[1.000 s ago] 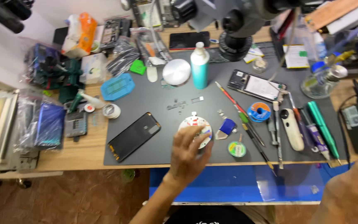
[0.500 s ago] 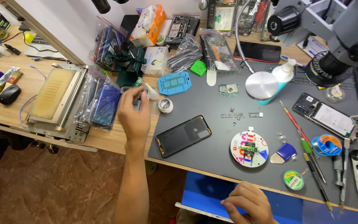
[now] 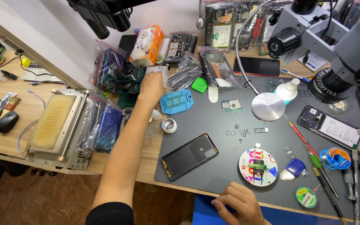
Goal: The person works on a small circuit board placed on a colorful disc, using a hot air gun and tweezers to heat and adjust components. They then apply flux with a brush and use a soldering iron to solder the board, handling solder wire and various tools throughout the process.
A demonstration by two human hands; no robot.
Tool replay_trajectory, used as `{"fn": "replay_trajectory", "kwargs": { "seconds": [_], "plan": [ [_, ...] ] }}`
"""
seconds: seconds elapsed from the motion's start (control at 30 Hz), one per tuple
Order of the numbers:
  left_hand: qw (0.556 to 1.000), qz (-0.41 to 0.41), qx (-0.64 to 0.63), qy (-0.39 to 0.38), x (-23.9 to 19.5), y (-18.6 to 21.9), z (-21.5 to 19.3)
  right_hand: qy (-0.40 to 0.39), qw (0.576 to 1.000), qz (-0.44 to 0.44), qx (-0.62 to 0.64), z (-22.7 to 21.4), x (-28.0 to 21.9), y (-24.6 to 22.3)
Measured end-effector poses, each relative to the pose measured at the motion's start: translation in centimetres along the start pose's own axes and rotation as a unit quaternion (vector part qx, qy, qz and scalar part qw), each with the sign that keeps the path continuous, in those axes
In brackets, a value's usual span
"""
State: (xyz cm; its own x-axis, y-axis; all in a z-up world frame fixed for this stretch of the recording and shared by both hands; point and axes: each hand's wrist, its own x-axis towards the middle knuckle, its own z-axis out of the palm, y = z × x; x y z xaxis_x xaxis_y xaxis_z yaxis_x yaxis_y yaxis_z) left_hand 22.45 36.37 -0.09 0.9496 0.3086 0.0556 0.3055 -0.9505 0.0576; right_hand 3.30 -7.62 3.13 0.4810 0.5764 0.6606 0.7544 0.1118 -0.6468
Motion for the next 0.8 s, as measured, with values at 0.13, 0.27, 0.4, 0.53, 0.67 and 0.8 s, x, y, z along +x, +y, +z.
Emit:
{"fn": "replay_trajectory", "kwargs": {
  "seconds": [0.13, 0.27, 0.4, 0.53, 0.67, 0.8],
  "plan": [
    [1.0, 0.013, -0.01, -0.019, -1.1, 0.8, -2.5, 0.017, 1.0, 0.007, -0.004, 0.5, 0.2, 0.1],
    [0.992, 0.042, 0.11, 0.054, -1.9, 2.1, -3.7, 0.006, 1.0, 0.019, 0.0, 1.0, 0.0, 0.1],
    [0.922, 0.009, 0.383, -0.057, -2.1, 5.7, -6.3, 0.003, 1.0, 0.02, -0.002, 1.2, 0.0, -0.2],
    [0.893, -0.008, 0.44, -0.091, -0.7, 7.0, -5.7, 0.005, 1.0, 0.002, -0.02, 0.5, 0.2, -0.4],
    [0.877, -0.009, 0.451, -0.165, 0.3, 5.7, -4.2, 0.014, 1.0, 0.0, -0.011, -0.7, 0.4, -0.8],
    [0.908, 0.001, 0.406, -0.101, 0.1, 3.9, -3.3, 0.026, 1.0, -0.003, 0.007, -1.6, 0.2, -1.2]
  ]
}}
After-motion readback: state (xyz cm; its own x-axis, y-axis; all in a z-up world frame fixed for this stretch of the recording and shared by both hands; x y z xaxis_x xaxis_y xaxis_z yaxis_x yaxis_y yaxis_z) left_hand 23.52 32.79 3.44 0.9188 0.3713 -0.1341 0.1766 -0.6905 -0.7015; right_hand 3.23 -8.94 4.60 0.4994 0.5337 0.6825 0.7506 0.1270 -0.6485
